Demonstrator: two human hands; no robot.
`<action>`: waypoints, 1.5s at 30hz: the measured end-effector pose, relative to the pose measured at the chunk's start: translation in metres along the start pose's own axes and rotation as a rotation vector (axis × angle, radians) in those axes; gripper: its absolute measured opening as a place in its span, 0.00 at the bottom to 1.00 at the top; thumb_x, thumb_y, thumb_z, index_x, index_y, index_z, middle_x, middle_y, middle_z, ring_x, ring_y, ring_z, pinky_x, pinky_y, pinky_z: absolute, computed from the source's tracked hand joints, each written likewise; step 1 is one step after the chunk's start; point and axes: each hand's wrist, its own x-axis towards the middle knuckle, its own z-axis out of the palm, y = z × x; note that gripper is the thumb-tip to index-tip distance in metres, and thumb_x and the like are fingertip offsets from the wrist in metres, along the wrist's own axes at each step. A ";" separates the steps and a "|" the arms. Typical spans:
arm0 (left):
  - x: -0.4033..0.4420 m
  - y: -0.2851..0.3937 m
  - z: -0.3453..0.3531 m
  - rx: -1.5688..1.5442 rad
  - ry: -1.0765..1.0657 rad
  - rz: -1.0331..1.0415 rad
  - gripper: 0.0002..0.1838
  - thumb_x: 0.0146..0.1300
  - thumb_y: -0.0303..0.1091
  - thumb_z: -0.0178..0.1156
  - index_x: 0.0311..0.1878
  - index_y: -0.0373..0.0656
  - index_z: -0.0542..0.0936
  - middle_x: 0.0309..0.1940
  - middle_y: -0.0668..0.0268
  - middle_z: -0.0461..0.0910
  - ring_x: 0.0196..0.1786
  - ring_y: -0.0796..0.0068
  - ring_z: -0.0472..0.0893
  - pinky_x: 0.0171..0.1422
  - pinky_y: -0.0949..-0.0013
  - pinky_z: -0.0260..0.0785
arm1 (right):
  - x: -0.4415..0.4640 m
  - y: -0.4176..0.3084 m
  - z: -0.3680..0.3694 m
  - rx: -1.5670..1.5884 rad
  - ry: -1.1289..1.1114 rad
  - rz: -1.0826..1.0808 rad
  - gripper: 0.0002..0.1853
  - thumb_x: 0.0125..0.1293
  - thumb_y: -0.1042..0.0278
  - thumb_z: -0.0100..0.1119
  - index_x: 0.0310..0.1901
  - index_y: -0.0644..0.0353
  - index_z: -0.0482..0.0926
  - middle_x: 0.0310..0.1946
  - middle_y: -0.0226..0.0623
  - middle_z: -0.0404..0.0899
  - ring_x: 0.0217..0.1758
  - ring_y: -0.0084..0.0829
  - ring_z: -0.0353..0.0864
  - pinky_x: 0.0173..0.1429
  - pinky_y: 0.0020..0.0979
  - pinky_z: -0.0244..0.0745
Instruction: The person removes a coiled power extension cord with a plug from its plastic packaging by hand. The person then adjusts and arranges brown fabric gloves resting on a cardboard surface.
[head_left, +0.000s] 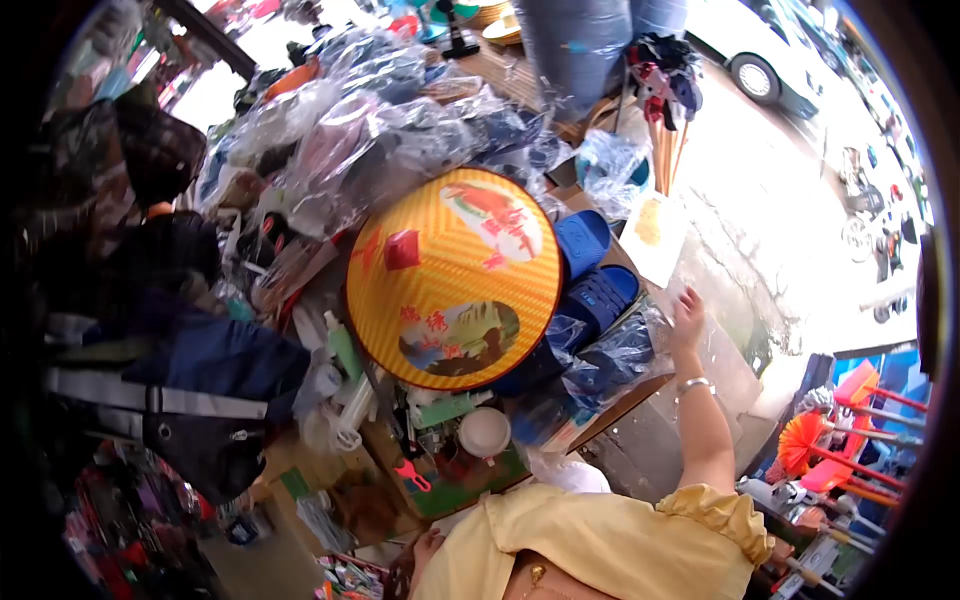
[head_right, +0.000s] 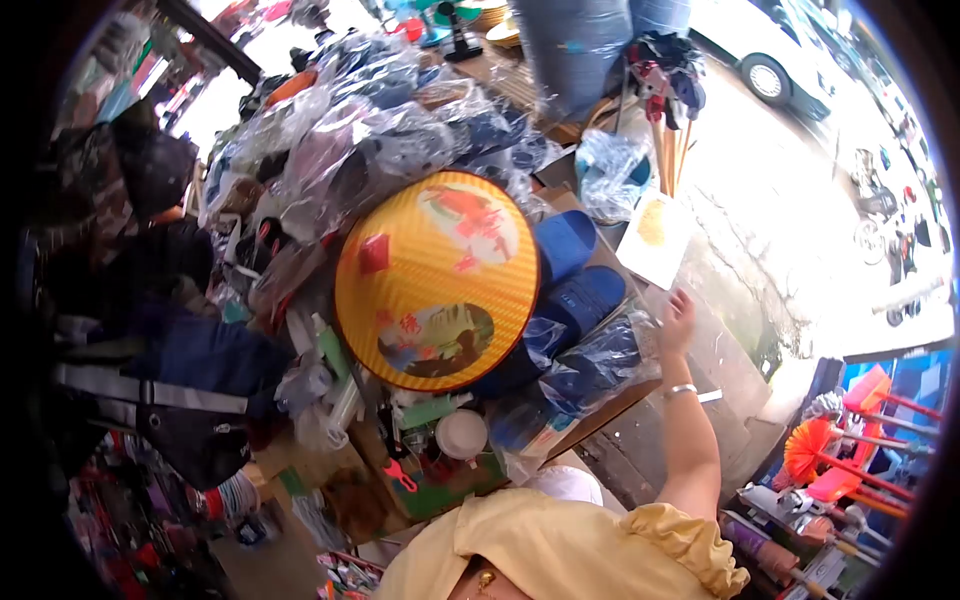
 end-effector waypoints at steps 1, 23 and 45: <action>0.004 -0.012 -0.009 -0.076 0.000 0.042 0.16 0.59 0.30 0.57 0.49 0.32 0.74 0.29 0.66 0.78 0.30 0.80 0.75 0.37 0.75 0.69 | -0.002 0.015 -0.017 -0.042 0.040 -0.001 0.22 0.60 0.77 0.53 0.57 0.64 0.67 0.47 0.43 0.74 0.48 0.29 0.74 0.49 0.26 0.72; -0.020 -0.097 -0.232 0.389 -0.299 0.216 0.23 0.60 0.45 0.57 0.51 0.36 0.76 0.44 0.55 0.80 0.49 0.63 0.79 0.53 0.67 0.69 | -0.302 0.153 -0.027 -0.465 -0.121 0.139 0.10 0.59 0.73 0.47 0.40 0.64 0.76 0.29 0.40 0.78 0.27 0.32 0.76 0.32 0.31 0.73; 0.011 -0.077 -0.126 0.169 0.333 -0.082 0.10 0.55 0.33 0.56 0.27 0.34 0.73 0.22 0.59 0.77 0.28 0.68 0.77 0.33 0.62 0.67 | -0.205 -0.370 0.418 0.621 -0.949 0.023 0.21 0.68 0.58 0.50 0.59 0.55 0.65 0.44 0.31 0.73 0.44 0.29 0.75 0.47 0.31 0.71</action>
